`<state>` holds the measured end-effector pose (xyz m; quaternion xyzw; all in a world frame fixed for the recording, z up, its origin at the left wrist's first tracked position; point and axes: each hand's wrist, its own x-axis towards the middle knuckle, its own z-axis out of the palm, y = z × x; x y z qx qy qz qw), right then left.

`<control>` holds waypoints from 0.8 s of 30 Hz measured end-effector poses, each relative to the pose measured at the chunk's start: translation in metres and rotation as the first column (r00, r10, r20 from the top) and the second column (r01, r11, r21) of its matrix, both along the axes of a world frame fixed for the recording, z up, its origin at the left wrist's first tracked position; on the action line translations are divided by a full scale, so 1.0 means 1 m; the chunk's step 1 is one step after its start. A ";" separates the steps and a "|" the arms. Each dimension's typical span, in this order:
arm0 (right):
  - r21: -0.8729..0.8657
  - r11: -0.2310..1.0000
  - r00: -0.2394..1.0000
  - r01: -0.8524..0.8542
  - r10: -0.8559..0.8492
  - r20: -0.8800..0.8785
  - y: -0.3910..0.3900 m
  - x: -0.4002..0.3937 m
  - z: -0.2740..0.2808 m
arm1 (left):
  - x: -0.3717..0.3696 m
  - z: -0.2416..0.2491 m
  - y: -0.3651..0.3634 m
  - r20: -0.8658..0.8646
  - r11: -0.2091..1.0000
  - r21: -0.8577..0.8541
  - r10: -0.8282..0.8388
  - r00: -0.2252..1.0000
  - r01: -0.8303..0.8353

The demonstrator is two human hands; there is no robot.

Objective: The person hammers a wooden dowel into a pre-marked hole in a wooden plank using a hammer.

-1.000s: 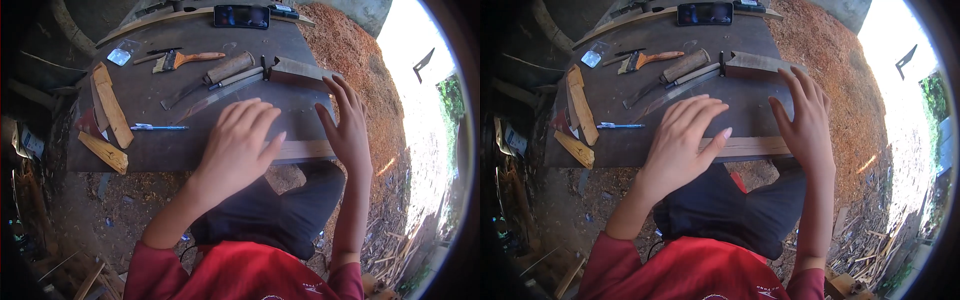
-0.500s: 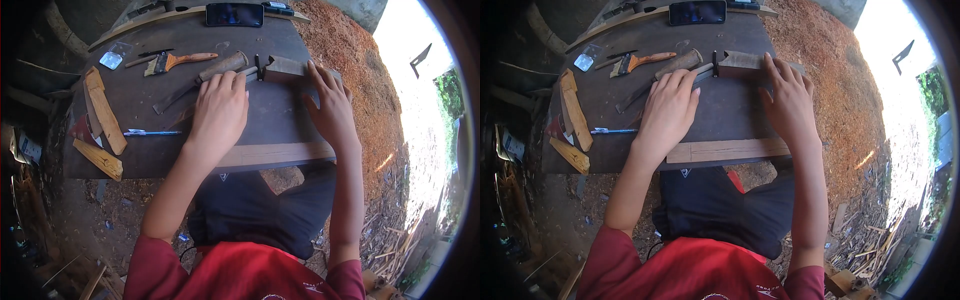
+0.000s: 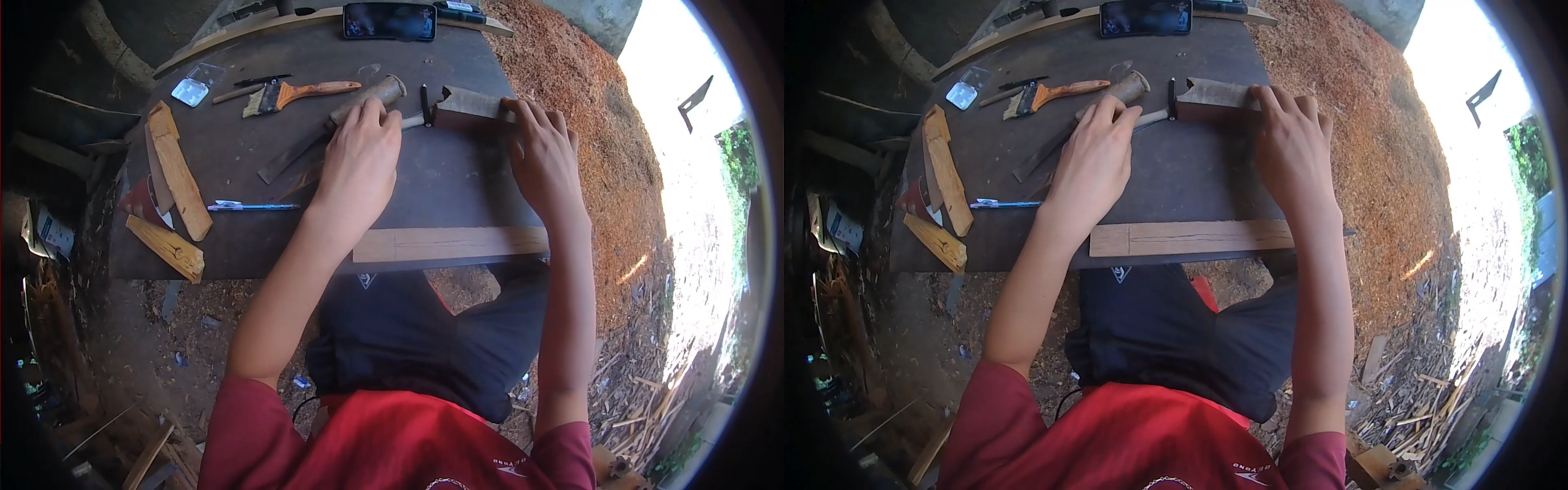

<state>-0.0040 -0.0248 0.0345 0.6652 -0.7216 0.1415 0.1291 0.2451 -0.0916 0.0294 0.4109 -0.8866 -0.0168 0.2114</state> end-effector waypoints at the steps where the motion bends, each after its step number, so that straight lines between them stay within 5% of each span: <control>1: 0.011 1.000 1.000 0.002 -0.003 0.008 -0.001 -0.001 0.001 | 0.000 0.001 -0.001 0.014 1.000 0.025 0.000 1.000 -0.001; 11: -0.054 0.999 0.996 0.003 -0.007 -0.089 -0.005 -0.010 -0.004 | 0.000 0.009 -0.008 0.025 0.995 0.096 -0.029 0.999 0.027; 21: -0.201 0.979 0.998 -0.024 0.011 -0.066 0.014 -0.011 0.023 | -0.010 0.025 0.033 -0.228 0.920 -0.206 -0.377 0.898 0.334; 24: -0.311 0.950 0.998 0.028 -0.047 -0.052 0.038 -0.014 0.051 | -0.018 0.031 0.062 -0.285 0.905 -0.157 -0.426 0.859 0.396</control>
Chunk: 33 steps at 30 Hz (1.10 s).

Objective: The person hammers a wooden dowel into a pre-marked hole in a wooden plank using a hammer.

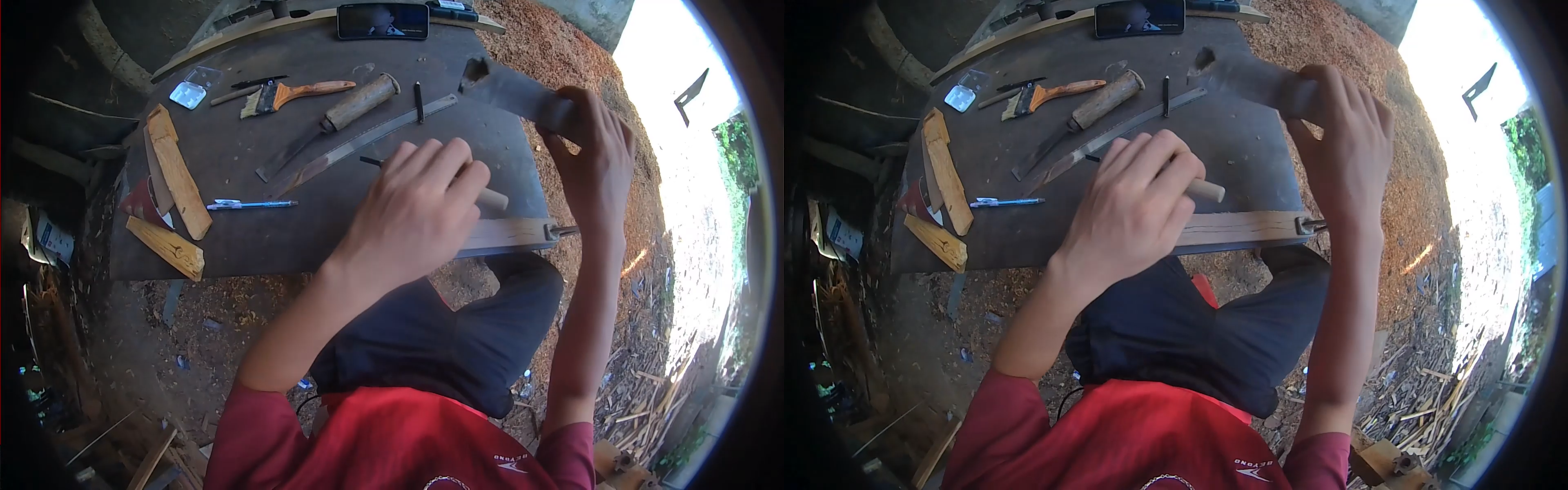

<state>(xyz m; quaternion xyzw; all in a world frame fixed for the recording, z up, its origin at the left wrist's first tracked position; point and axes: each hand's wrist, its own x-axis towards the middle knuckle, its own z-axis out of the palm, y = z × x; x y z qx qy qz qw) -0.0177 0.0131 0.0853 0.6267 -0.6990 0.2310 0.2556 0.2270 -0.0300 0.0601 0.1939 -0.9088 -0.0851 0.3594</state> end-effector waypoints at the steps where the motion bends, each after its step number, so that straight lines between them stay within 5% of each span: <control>1: -0.045 0.999 0.996 0.017 -0.012 0.092 0.011 -0.002 0.007 | -0.004 -0.002 0.008 -0.019 0.999 0.011 -0.034 0.999 0.034; 4: -0.148 0.974 0.920 0.171 -0.104 0.377 0.048 -0.007 0.016 | -0.018 -0.010 0.037 -0.067 0.994 0.058 -0.083 0.994 0.087; 9: -0.364 0.923 0.608 0.124 0.220 0.763 0.105 -0.012 -0.013 | -0.048 -0.030 0.069 -0.151 0.984 0.068 -0.153 0.977 0.165; 17: -0.376 0.918 -0.143 0.129 0.392 0.909 0.198 -0.025 -0.084 | -0.076 -0.043 0.081 -0.139 0.984 0.069 -0.151 0.979 0.162; 25: -0.216 0.922 -0.085 0.321 0.255 0.963 0.199 0.021 -0.090 | -0.088 -0.055 0.086 -0.064 0.982 0.155 -0.101 0.993 0.110; 33: -0.183 0.972 -0.037 0.148 0.190 0.981 0.211 0.018 -0.097 | -0.096 -0.059 0.087 -0.101 0.979 0.193 -0.048 0.994 0.067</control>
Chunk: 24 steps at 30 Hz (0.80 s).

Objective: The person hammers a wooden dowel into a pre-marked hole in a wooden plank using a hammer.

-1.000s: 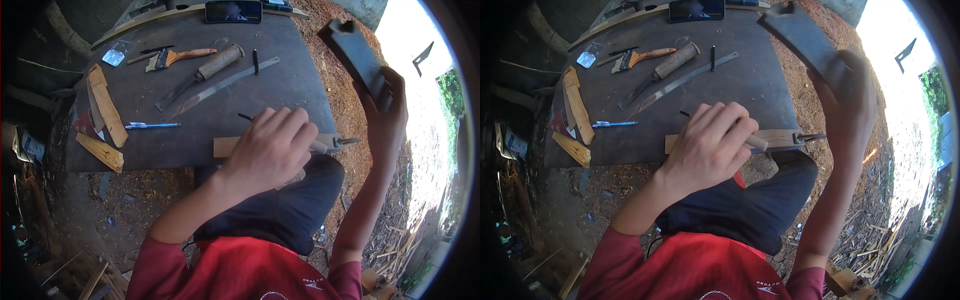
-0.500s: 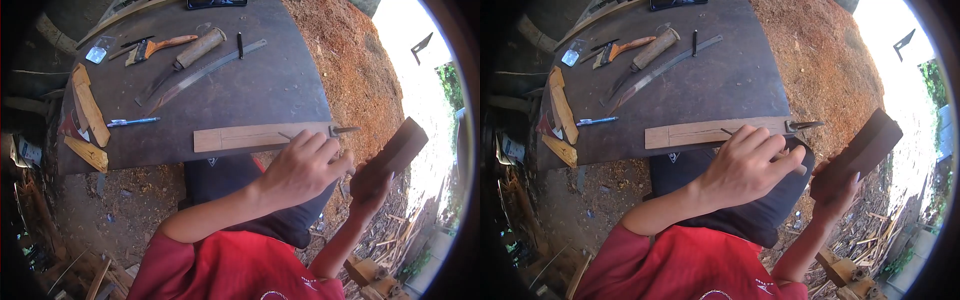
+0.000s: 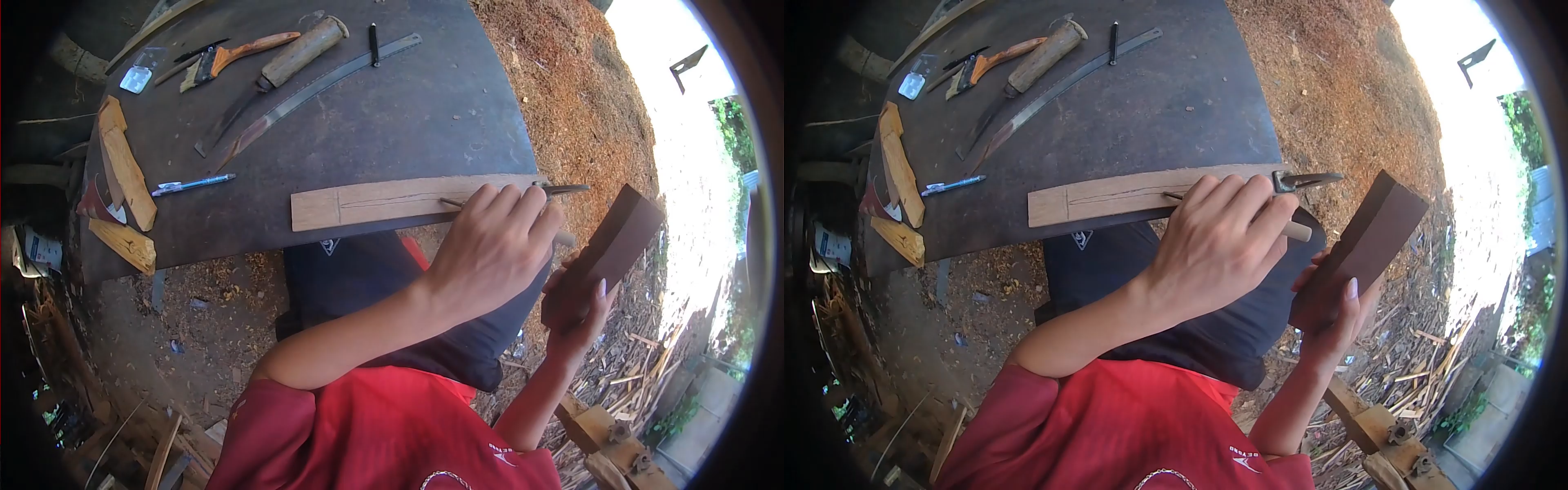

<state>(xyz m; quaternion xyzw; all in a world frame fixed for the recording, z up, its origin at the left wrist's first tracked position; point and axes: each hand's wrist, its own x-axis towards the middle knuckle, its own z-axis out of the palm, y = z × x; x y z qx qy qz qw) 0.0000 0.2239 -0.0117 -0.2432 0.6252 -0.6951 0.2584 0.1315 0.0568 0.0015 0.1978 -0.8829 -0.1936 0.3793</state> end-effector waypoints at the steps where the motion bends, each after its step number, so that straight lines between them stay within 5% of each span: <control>1: 0.007 1.000 1.000 -0.002 0.002 -0.011 -0.002 0.000 0.000 | -0.001 0.001 0.000 -0.002 1.000 0.007 0.000 1.000 0.000; 24: 0.079 0.996 0.998 0.047 -0.049 0.032 -0.017 0.015 0.008 | -0.012 0.007 -0.008 -0.039 0.995 0.102 -0.015 0.999 0.019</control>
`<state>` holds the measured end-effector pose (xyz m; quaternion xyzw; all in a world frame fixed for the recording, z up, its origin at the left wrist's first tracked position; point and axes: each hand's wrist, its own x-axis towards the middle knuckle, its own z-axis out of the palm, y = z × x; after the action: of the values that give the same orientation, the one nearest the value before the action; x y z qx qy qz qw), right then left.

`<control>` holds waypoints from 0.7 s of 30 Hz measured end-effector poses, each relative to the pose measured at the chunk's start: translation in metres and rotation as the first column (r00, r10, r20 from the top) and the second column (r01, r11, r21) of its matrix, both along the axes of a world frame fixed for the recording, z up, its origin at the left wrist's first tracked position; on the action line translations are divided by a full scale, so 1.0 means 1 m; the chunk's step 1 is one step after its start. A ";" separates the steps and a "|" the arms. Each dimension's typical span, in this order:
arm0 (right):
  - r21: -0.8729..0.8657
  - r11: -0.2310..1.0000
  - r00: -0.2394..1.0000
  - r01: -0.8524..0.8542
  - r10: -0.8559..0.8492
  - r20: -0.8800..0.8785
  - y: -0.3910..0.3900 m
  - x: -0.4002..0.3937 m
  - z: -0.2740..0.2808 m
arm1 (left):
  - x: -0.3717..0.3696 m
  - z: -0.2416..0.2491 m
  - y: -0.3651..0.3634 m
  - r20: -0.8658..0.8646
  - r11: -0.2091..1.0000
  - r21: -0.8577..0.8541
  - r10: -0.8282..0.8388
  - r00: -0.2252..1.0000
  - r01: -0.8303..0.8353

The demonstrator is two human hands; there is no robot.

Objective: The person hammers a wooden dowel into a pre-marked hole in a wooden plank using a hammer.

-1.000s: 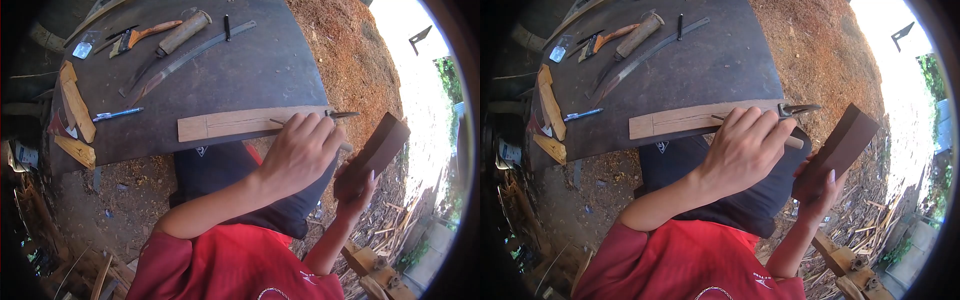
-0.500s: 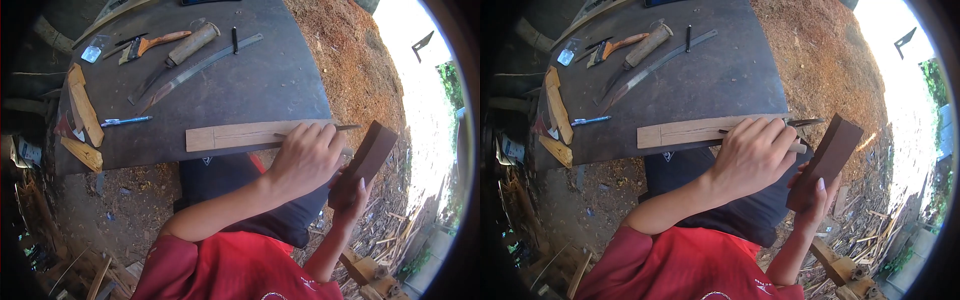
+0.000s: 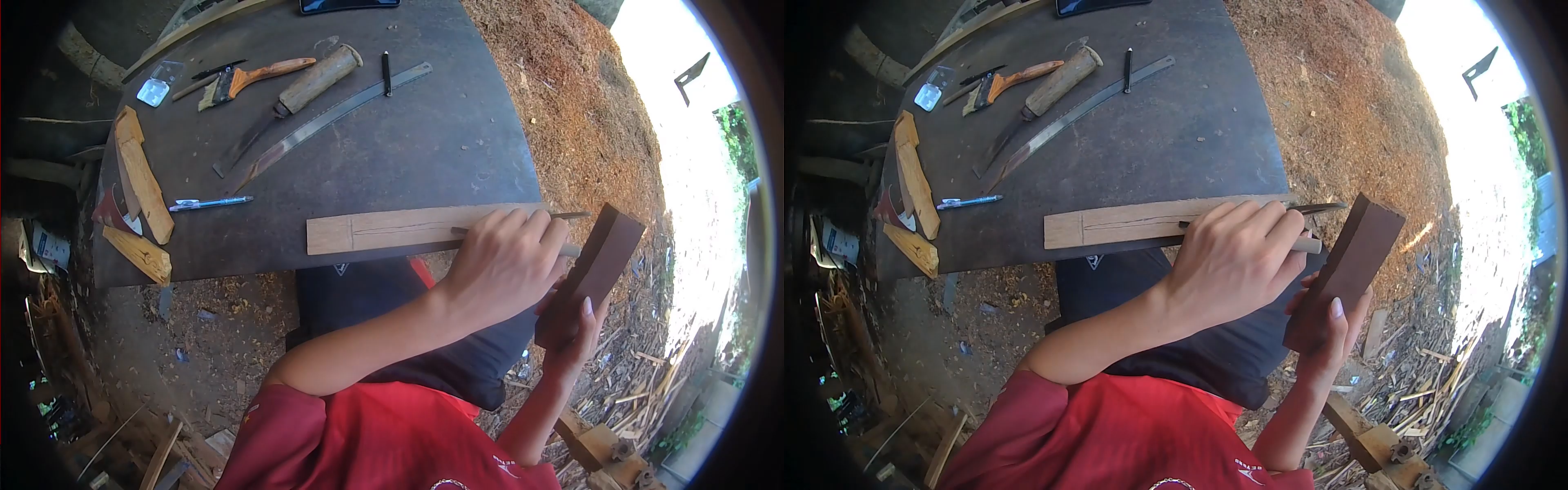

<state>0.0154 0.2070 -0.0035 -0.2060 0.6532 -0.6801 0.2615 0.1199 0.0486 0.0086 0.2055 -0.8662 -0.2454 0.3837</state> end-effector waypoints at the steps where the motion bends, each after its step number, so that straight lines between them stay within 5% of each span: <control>1: 0.003 1.000 1.000 0.001 -0.001 0.003 0.000 0.000 0.000 | 0.000 0.000 0.000 0.001 1.000 0.000 -0.001 1.000 0.001; 21: 0.009 1.000 1.000 0.012 -0.012 -0.006 -0.001 0.002 -0.001 | -0.009 -0.005 0.000 0.046 0.994 -0.084 0.069 0.997 -0.065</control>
<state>0.0174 0.2063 -0.0045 -0.2028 0.6584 -0.6779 0.2566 0.1112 0.0484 0.0034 0.2245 -0.8773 -0.1912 0.3787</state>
